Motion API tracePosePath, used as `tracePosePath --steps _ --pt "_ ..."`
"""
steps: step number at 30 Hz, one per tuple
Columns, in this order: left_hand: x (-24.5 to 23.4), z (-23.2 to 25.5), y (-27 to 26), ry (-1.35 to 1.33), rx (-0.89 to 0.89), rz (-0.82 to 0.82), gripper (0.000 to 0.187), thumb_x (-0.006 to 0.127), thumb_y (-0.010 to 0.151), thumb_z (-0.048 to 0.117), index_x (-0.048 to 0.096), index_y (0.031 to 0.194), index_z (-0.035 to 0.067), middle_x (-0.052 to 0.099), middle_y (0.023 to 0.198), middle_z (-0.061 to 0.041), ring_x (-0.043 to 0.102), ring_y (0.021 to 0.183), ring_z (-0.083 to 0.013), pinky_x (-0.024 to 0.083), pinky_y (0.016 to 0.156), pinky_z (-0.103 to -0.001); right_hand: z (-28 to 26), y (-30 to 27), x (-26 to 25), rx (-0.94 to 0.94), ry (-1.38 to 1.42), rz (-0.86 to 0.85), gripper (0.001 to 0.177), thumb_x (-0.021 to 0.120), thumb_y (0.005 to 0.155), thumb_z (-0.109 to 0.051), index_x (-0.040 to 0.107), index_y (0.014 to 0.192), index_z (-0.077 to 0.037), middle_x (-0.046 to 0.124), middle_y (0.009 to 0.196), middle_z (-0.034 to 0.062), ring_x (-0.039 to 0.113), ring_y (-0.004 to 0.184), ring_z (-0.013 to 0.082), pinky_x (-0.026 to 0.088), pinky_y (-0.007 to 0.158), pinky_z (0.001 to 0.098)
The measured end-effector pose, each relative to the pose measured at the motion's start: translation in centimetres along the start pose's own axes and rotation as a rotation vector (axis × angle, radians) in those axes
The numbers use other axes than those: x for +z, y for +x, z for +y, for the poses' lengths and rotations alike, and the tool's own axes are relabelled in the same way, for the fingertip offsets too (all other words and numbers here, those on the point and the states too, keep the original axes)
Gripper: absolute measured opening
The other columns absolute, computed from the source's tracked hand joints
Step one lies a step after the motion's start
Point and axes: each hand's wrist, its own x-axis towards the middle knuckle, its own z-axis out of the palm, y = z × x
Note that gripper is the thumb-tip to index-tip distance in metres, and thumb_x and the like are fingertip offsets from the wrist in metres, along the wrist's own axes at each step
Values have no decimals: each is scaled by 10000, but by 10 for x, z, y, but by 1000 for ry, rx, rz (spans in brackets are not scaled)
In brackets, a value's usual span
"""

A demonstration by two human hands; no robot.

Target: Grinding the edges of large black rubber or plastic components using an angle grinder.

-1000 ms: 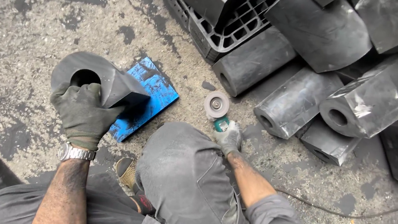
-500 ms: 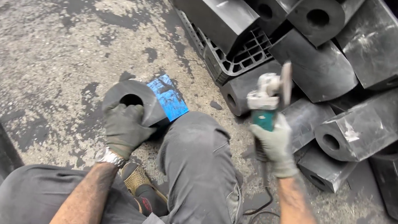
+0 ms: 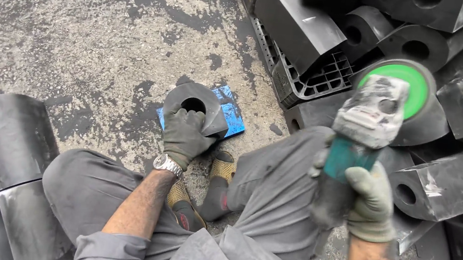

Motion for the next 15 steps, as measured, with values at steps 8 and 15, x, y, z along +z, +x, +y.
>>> tracePosePath --steps 8,15 --pt "-6 1 7 -118 -28 -43 499 863 600 595 729 789 154 687 773 -53 663 856 -244 315 1069 -403 81 5 12 254 160 -27 677 820 875 -333 573 1331 103 699 1087 152 695 945 228 573 858 365" --pt "-25 6 -27 -142 5 152 424 791 745 493 732 919 111 692 878 -74 655 924 -271 333 1068 -433 91 -5 38 385 -71 -17 631 749 864 -329 584 1307 87 723 1130 204 716 991 263 585 892 381"
